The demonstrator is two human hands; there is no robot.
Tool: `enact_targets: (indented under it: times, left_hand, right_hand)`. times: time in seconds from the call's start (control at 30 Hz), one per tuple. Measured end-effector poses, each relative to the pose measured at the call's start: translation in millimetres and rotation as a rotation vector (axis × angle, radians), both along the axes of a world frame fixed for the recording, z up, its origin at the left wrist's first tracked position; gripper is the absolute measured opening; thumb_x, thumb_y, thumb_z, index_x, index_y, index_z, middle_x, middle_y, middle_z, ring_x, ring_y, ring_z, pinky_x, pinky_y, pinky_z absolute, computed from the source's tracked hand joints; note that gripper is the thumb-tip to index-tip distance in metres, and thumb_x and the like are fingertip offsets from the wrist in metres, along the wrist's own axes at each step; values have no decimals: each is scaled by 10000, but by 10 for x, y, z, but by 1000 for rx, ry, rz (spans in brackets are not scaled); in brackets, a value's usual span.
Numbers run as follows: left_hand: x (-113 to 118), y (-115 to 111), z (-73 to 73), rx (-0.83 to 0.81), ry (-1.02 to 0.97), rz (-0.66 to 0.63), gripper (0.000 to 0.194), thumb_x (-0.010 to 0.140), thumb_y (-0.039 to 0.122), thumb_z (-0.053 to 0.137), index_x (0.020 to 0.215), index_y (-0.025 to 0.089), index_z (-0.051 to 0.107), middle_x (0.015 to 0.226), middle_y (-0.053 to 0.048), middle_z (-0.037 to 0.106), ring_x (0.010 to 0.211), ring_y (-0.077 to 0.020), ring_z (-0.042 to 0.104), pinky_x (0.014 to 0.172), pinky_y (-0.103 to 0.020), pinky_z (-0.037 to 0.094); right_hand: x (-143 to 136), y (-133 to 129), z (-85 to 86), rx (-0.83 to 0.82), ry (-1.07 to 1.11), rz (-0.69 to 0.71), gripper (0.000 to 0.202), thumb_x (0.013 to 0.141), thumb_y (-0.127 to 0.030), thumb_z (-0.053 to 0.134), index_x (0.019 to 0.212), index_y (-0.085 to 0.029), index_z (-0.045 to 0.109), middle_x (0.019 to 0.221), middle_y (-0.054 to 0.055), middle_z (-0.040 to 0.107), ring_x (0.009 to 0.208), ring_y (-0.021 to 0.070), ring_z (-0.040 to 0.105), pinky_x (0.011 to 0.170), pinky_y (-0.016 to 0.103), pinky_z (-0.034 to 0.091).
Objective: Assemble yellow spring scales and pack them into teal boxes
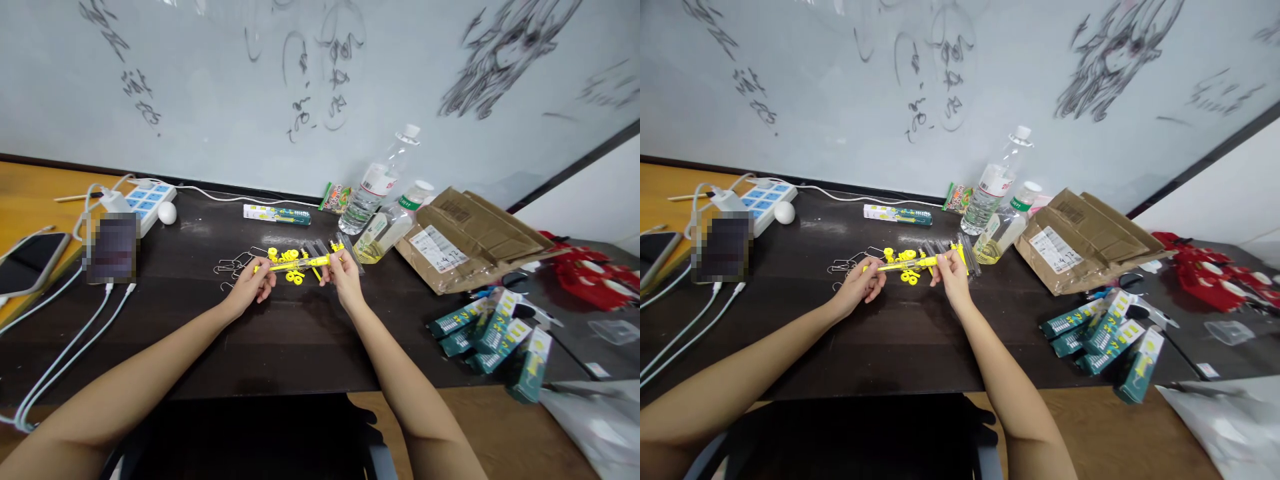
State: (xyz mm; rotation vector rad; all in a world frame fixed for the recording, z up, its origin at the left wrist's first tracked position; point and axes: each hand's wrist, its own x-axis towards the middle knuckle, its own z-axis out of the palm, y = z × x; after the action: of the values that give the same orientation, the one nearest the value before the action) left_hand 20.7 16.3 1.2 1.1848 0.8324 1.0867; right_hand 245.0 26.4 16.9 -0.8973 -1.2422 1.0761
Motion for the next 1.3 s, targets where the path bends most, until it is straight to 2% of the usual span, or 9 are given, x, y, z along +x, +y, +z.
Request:
enact_targets:
  times: [0.17, 0.27, 0.37, 0.43, 0.73, 0.87, 1.0, 1.13, 1.3]
  left_hand:
    - [11, 15, -19, 16, -23, -19, 354, 851, 543, 517, 887, 214, 392, 665, 64, 533, 354, -30, 420, 306, -119, 270]
    - [19, 3, -19, 37, -33, -52, 359, 844, 538, 536, 886, 218, 379, 678, 70, 529, 358, -29, 435, 309, -119, 283]
    - [31, -4, -40, 20, -40, -58, 356, 848, 538, 528, 884, 220, 373, 651, 76, 525, 349, -31, 427, 309, -119, 279]
    - [37, 0, -65, 5, -53, -61, 350, 854, 537, 519, 875, 220, 372, 626, 79, 519, 343, -34, 417, 306, -119, 269]
    - [47, 5, -105, -10, -78, -45, 353, 853, 542, 517, 870, 219, 375, 626, 79, 509, 344, -36, 407, 307, -132, 257]
    - [36, 10, -79, -3, -82, -33, 349, 856, 540, 514, 876, 219, 378, 639, 76, 512, 345, -31, 403, 312, -129, 244]
    - [25, 7, -45, 31, -72, -21, 356, 853, 544, 515, 872, 216, 380, 647, 72, 524, 356, -31, 415, 321, -129, 259]
    - [22, -2, -44, 44, -66, -12, 349, 848, 533, 528, 874, 216, 385, 653, 72, 524, 362, -32, 420, 321, -129, 262]
    - [27, -4, -53, 48, -77, -2, 342, 853, 527, 522, 866, 214, 385, 647, 72, 521, 355, -27, 407, 321, -125, 250]
  right_hand:
    - [-25, -13, 3, -30, 6, 5, 400, 793, -546, 612, 739, -227, 378, 459, -109, 455, 378, 63, 407, 394, 187, 440]
    - [-28, -13, 4, -6, -29, -77, 405, 789, -552, 610, 714, -222, 386, 479, -100, 441, 388, 60, 420, 387, 178, 431]
    - [-36, -9, -1, 29, -22, -171, 379, 768, -528, 639, 726, -221, 420, 555, -92, 420, 434, 56, 429, 419, 185, 474]
    - [-43, -5, -3, 43, 12, -183, 349, 766, -498, 651, 766, -230, 428, 568, -100, 387, 437, 53, 404, 438, 193, 495]
    - [-47, -26, 50, -13, 117, -52, 350, 741, -447, 691, 789, -237, 415, 462, -144, 257, 348, 35, 211, 332, 164, 373]
    - [-36, -74, 114, -25, 148, 28, 242, 774, -386, 632, 805, -234, 447, 478, -124, 264, 393, 58, 253, 374, 189, 419]
    - [-7, -83, 126, -19, 125, 87, 190, 738, -278, 613, 852, -237, 467, 486, -124, 270, 413, 65, 268, 405, 202, 434]
    - [3, -68, 110, -26, 100, 84, 194, 736, -279, 608, 860, -243, 462, 481, -128, 260, 409, 65, 254, 405, 201, 421]
    - [-10, -67, 123, 32, 87, 70, 262, 742, -307, 648, 873, -257, 427, 505, -128, 314, 416, 63, 284, 419, 194, 414]
